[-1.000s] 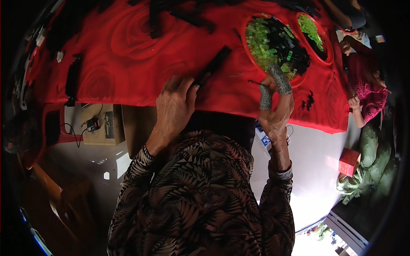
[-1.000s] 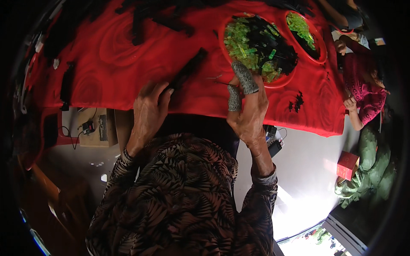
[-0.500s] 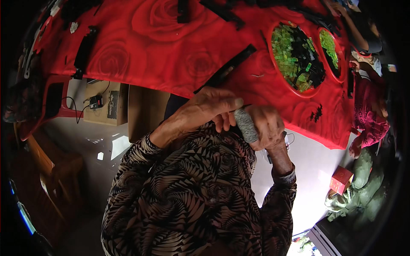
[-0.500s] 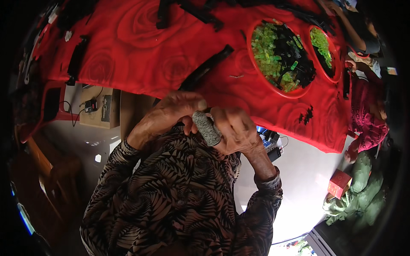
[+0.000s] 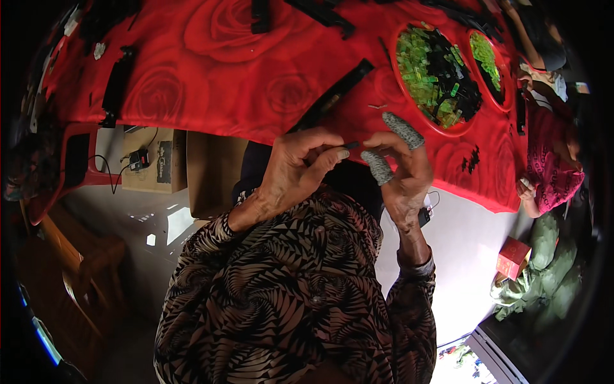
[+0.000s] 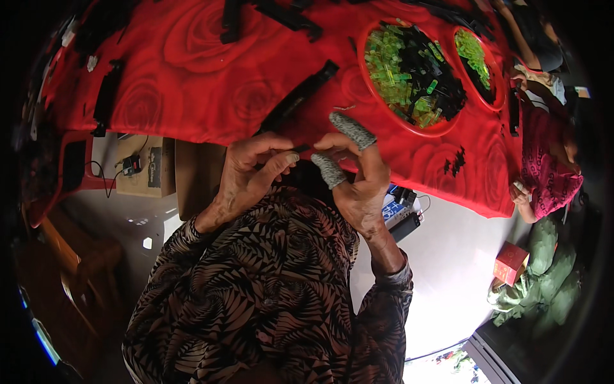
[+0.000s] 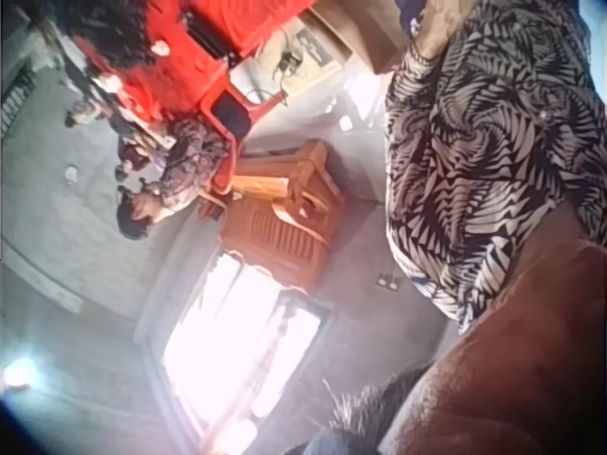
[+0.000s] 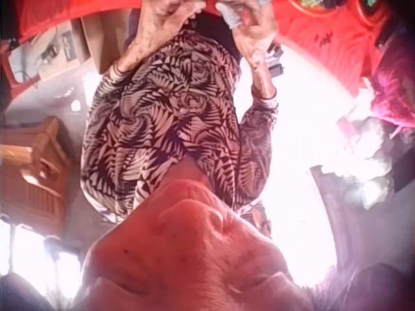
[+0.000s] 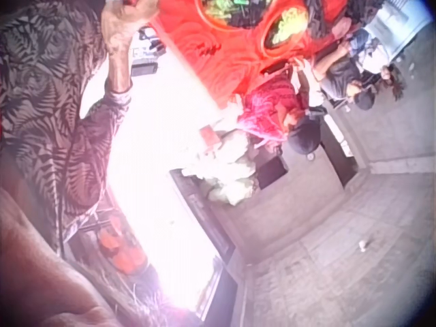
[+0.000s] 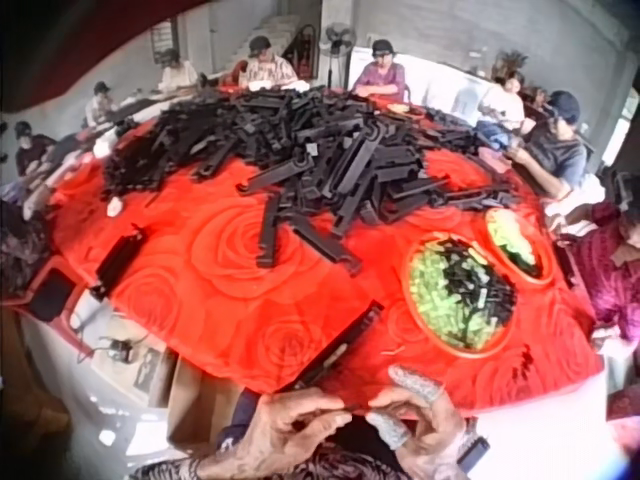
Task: Assembling or inspecting black and green plastic components at a work table with multiple people.
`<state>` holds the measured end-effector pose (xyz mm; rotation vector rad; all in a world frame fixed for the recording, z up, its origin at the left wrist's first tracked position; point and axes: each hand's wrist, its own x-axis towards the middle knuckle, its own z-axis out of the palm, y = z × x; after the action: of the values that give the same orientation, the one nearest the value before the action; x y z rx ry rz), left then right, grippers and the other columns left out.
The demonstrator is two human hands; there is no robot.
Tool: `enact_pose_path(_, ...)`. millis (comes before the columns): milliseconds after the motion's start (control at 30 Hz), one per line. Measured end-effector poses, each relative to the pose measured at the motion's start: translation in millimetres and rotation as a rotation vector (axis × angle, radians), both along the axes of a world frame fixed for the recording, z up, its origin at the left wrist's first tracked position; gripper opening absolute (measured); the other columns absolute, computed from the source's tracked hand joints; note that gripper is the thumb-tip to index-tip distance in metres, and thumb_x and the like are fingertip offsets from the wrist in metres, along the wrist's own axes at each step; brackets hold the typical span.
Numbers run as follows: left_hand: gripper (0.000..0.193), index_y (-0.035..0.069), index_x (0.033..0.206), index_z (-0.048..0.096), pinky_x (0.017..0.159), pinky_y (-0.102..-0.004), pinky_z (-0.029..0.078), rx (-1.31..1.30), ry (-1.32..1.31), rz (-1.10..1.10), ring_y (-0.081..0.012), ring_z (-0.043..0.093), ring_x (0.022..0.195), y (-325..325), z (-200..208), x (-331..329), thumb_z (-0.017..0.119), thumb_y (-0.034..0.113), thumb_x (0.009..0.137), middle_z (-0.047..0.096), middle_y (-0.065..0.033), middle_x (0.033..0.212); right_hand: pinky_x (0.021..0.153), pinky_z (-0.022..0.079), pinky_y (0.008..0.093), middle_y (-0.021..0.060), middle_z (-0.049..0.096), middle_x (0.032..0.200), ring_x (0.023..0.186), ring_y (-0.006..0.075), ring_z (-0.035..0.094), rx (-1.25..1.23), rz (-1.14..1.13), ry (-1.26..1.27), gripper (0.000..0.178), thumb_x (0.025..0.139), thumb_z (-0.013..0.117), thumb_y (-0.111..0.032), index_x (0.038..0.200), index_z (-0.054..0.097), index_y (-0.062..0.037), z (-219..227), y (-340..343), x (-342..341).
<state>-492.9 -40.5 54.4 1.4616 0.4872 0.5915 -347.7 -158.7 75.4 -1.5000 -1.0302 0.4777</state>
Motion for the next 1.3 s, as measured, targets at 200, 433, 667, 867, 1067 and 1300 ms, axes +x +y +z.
enact_pose_path(200, 0.012, -0.002, 0.096, 0.065, 0.051, -0.0266, 0.044, 0.342, -0.090, 0.005, -0.0128, 0.057, 0.059, 1.8, -9.0, -0.1, 0.067, -0.001, 0.084, 0.061, -0.0078, 0.074, 0.072, 0.055, 0.0279, 0.0081, 0.068, 0.095, 0.082, 0.0164, 0.067, -0.009, 0.017, -0.120, 0.052, 0.076, 0.069, 0.009, 0.125, 0.054, 0.0016, -5.0, 0.3, -3.6)
enact_pose_path(433, 0.015, -0.001, 0.095, 0.064, 0.053, -0.0333, 0.048, 0.499, -0.048, 0.023, -0.0241, 0.061, 0.061, 1.1, -6.9, -0.9, 0.070, 0.001, 0.081, 0.061, -0.0115, 0.076, 0.073, 0.054, 0.0279, 0.0062, 0.064, 0.091, 0.082, 0.0148, 0.064, -0.042, 0.014, -0.228, 0.051, 0.076, 0.068, 0.011, 0.124, 0.056, 0.0011, -7.5, -2.8, -4.1)
enact_pose_path(667, 0.015, -0.001, 0.095, 0.064, 0.058, -0.0357, 0.050, 0.498, -0.028, -0.027, -0.0265, 0.063, 0.068, 0.1, -12.3, -5.1, 0.069, 0.004, 0.082, 0.062, -0.0129, 0.079, 0.080, 0.052, 0.0254, 0.0035, 0.062, 0.096, 0.088, 0.0110, 0.061, -0.089, 0.090, 0.163, 0.049, 0.078, 0.066, 0.013, 0.125, 0.056, 0.0012, -9.8, -8.4, -5.4)
enact_pose_path(867, 0.018, -0.001, 0.096, 0.064, 0.063, -0.0384, 0.051, 0.644, -0.049, 0.067, -0.0288, 0.064, 0.075, 5.0, -8.0, -6.0, 0.070, 0.009, 0.082, 0.064, -0.0134, 0.084, 0.079, 0.053, 0.0253, 0.0033, 0.062, 0.094, 0.085, 0.0109, 0.061, -0.138, 0.055, 0.009, 0.054, 0.078, 0.065, 0.016, 0.128, 0.054, -0.0007, -8.5, -6.7, -6.5)
enact_pose_path(1067, 0.028, 0.000, 0.101, 0.066, 0.064, -0.0375, 0.052, 0.577, 0.440, 0.287, -0.0308, 0.066, 0.077, 35.2, 8.6, -11.4, 0.075, 0.018, 0.081, 0.063, -0.0136, 0.086, 0.074, 0.054, 0.0244, 0.0056, 0.063, 0.092, 0.082, 0.0109, 0.061, -0.181, -0.045, 0.168, 0.056, 0.077, 0.068, 0.016, 0.128, 0.049, 0.0023, 8.4, 0.2, 18.8)
enact_pose_path(1300, 0.054, 0.003, 0.115, 0.057, 0.084, -0.0484, 0.048, 0.791, 0.581, 0.333, -0.0330, 0.059, 0.105, 26.7, 5.9, -3.5, 0.075, 0.038, 0.078, 0.061, -0.0152, 0.106, 0.063, 0.051, 0.0242, 0.0076, 0.064, 0.095, 0.080, 0.0120, 0.061, -0.258, -0.006, 0.175, 0.048, 0.081, 0.065, 0.011, 0.126, 0.049, 0.0057, 26.2, 15.5, 62.6)
